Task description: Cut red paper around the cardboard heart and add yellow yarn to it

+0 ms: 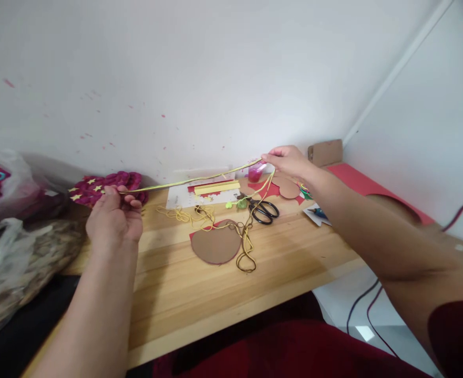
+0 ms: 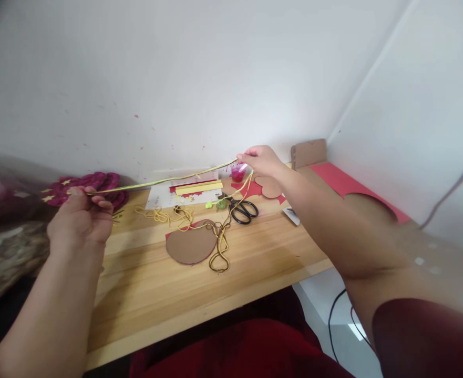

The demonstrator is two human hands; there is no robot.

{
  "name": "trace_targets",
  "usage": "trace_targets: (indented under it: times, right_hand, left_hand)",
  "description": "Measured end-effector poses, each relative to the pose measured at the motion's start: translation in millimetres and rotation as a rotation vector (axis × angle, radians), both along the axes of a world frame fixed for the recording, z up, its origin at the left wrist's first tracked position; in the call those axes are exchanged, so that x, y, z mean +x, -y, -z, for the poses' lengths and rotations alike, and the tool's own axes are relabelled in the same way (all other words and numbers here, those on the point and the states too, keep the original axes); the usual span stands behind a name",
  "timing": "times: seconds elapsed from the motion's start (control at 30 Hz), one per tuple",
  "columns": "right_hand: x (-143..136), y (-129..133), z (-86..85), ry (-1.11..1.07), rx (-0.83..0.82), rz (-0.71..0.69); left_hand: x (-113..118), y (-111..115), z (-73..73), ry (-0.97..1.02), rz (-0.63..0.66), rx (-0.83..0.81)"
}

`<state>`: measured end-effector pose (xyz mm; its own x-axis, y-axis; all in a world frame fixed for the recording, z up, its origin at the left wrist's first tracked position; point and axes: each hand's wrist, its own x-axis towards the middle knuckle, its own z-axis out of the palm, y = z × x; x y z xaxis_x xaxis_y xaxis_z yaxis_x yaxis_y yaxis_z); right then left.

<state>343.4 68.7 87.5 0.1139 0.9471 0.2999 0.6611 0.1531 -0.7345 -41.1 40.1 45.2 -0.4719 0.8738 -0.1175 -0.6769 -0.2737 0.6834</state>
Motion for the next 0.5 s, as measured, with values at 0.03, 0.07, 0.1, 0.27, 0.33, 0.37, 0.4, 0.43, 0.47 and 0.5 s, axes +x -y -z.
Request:
trace_targets:
  times: [0.03,0.07,0.1,0.27,0.33,0.37,0.4,0.43,0.47,0.5]
  right_hand:
    - [3,0,-0.5,0.012,-0.001,0.013]
    - [4,-1,-2.5,0.026,0.025,0.027]
    - [5,-2,-5.4,0.043,0.073,0.038]
    - [5,-5,-9.2,0.142,0.278,0.039]
    - [6,2,1.0,0.182,0.239,0.008]
    - [7,7,8.1,0.203,0.193,-0.016]
    - [8,13,15.8,0.221,0.139,-0.036]
    - [9,19,23.6,0.239,0.084,-0.051]
    - [11,27,30.8,0.253,0.032,-0.059]
    - [12,34,37.2,0.262,-0.012,-0.068]
  left_hand:
    - [0,0,-0.1,-0.005,-0.004,-0.001]
    - [0,0,-0.1,-0.009,-0.008,-0.002]
    - [0,0,0.0,-0.014,-0.01,-0.004]
    - [1,0,0.7,-0.038,0.019,-0.006]
    - [2,1,1.0,-0.041,0.054,-0.01]
    - [2,1,1.5,-0.054,0.089,-0.01]
    - [3,2,2.3,-0.08,0.136,-0.008]
    - [3,3,3.6,-0.124,0.189,-0.001]
    - [4,4,5.1,-0.183,0.247,0.01]
    - [5,6,6.9,-0.253,0.306,0.023]
